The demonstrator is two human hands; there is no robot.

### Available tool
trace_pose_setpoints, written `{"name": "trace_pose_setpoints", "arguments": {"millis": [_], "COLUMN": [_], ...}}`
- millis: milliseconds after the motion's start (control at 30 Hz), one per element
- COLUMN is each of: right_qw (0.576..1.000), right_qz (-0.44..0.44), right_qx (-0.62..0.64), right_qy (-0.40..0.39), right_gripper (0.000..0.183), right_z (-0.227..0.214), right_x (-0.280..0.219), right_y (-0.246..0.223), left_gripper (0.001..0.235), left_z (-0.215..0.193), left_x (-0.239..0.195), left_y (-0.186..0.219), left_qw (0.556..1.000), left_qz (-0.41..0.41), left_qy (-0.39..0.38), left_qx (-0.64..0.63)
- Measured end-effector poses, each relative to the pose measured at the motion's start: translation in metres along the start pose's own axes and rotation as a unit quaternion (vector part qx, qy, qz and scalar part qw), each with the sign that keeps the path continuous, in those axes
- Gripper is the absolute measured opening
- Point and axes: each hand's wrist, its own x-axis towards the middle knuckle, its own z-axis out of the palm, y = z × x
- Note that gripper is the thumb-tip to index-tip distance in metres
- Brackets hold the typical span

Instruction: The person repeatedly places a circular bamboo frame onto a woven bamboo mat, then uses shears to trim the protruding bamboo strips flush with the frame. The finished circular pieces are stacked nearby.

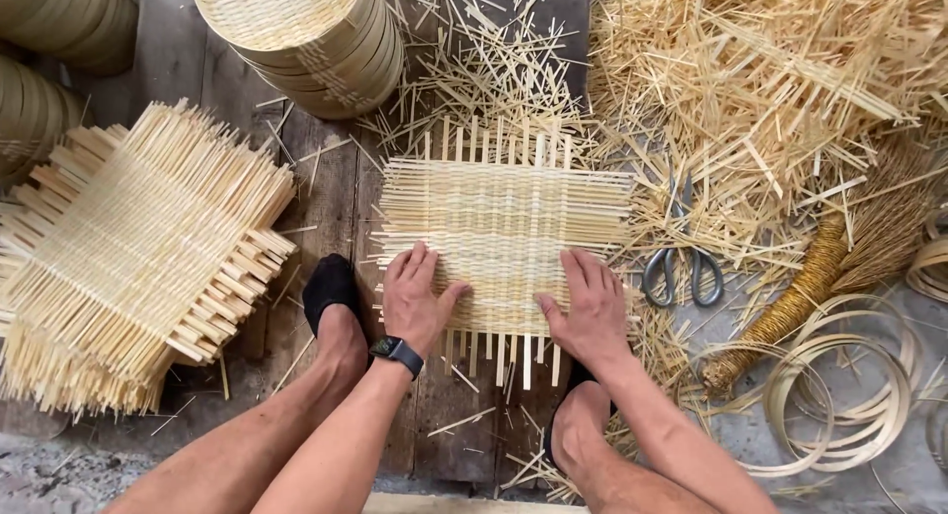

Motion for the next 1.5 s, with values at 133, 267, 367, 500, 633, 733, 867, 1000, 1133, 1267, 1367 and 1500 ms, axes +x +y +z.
{"name": "trace_pose_setpoints", "arguments": {"millis": [133, 267, 367, 500, 633, 733, 867, 1000, 1133, 1267, 1367, 1500], "right_qw": [0.999, 0.998, 0.997, 0.996, 0.994, 0.992, 0.988, 0.99, 0.993, 0.994, 0.992, 0.971], "right_qz": [0.038, 0.051, 0.044, 0.029, 0.025, 0.05, 0.071, 0.071, 0.062, 0.063, 0.06, 0.095], "right_qx": [0.037, 0.041, 0.056, 0.077, 0.092, 0.11, 0.134, 0.114, 0.092, 0.091, 0.093, 0.127], "right_qy": [-0.003, 0.001, 0.013, 0.029, 0.044, 0.037, 0.037, 0.041, 0.038, 0.024, 0.056, 0.177], "right_gripper": [0.075, 0.073, 0.072, 0.073, 0.075, 0.076, 0.076, 0.074, 0.073, 0.072, 0.068, 0.042], "right_z": [-0.005, -0.009, -0.012, -0.003, 0.004, 0.006, 0.01, 0.004, -0.001, -0.004, -0.012, -0.021], "right_x": [-0.009, -0.009, -0.009, -0.01, -0.01, -0.006, -0.006, -0.005, -0.001, -0.003, -0.004, -0.037], "right_y": [-0.007, -0.011, -0.012, -0.011, -0.014, -0.009, -0.014, -0.012, -0.016, -0.022, -0.018, 0.052], "left_gripper": [0.077, 0.077, 0.08, 0.085, 0.088, 0.091, 0.091, 0.087, 0.083, 0.095, 0.095, 0.091], "left_z": [-0.003, -0.003, -0.001, -0.004, 0.0, 0.005, 0.005, -0.015, 0.015, -0.016, -0.008, -0.011], "left_x": [-0.006, -0.002, -0.003, -0.011, -0.011, -0.004, -0.008, -0.005, 0.008, 0.013, 0.007, 0.009], "left_y": [0.013, 0.012, 0.011, 0.01, 0.003, 0.001, -0.007, 0.02, 0.011, 0.043, 0.044, 0.053], "left_qw": [1.0, 1.0, 1.0, 1.0, 0.999, 0.997, 0.997, 0.999, 0.98, 0.937, 0.922, 0.933], "left_qz": [-0.004, -0.004, -0.002, -0.018, -0.049, -0.064, -0.056, -0.045, 0.105, 0.209, 0.195, 0.206], "left_qy": [0.009, 0.002, -0.001, 0.006, 0.001, -0.013, 0.0, -0.022, -0.071, -0.223, -0.309, -0.256], "left_qx": [-0.028, -0.023, -0.01, -0.003, -0.018, -0.031, -0.054, -0.022, 0.154, 0.171, 0.13, 0.144]}}
